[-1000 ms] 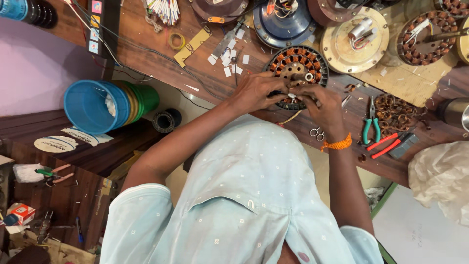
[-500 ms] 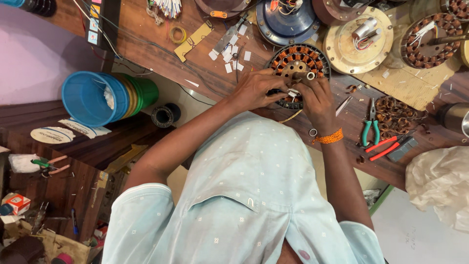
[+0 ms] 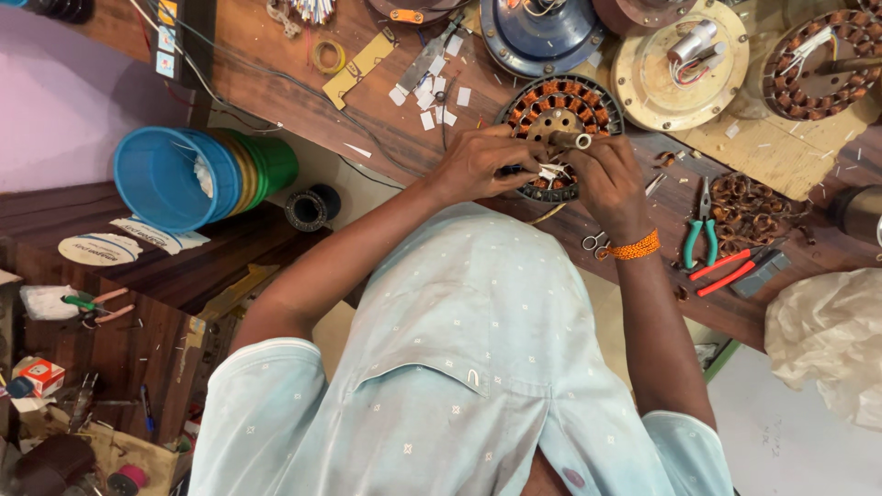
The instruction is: The person winds insulated copper wire by hand into the slots of a fan-motor stator on a cluttered workbench, pressing the wire down between slots. They then cut a strip of insulating cardboard with scissors, fit it over the wound slots, and continue seating the wire windings.
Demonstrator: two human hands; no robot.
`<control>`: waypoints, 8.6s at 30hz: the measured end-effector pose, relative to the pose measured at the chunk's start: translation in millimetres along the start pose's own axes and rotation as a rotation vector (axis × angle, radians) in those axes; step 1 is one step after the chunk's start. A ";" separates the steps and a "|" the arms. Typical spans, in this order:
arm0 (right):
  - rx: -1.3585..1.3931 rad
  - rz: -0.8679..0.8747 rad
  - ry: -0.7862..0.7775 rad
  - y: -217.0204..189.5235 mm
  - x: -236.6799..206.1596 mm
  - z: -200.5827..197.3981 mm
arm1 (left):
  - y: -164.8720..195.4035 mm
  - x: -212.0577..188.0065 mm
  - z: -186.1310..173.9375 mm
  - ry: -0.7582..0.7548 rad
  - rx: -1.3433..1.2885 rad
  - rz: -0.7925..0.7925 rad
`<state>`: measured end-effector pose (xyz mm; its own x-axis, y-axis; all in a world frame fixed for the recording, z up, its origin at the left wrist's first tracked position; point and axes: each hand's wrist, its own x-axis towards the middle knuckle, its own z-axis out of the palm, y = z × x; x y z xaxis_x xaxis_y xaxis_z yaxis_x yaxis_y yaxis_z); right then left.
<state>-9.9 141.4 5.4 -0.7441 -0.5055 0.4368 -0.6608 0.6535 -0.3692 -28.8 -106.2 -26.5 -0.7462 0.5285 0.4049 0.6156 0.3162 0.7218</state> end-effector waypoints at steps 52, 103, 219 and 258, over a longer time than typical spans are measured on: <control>-0.091 0.073 -0.067 -35.4 25.2 -21.0 | -6.5 -3.9 4.8 0.026 -0.022 0.030; -0.024 0.350 0.340 -48.0 -35.7 56.5 | 7.5 -6.2 4.3 0.073 0.015 0.026; 0.742 1.000 0.721 -46.1 -119.5 73.6 | -102.0 -159.7 -114.1 0.891 -0.243 -0.979; 0.187 0.742 -0.746 -45.5 -42.7 146.3 | 27.9 -575.5 -336.1 1.509 0.916 -2.138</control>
<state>37.5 50.8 -116.5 -0.7967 -0.2756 -0.5378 0.0243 0.8746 -0.4842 332.7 -666.3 -50.8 0.4070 -0.9019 0.1447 -0.8639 -0.3286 0.3816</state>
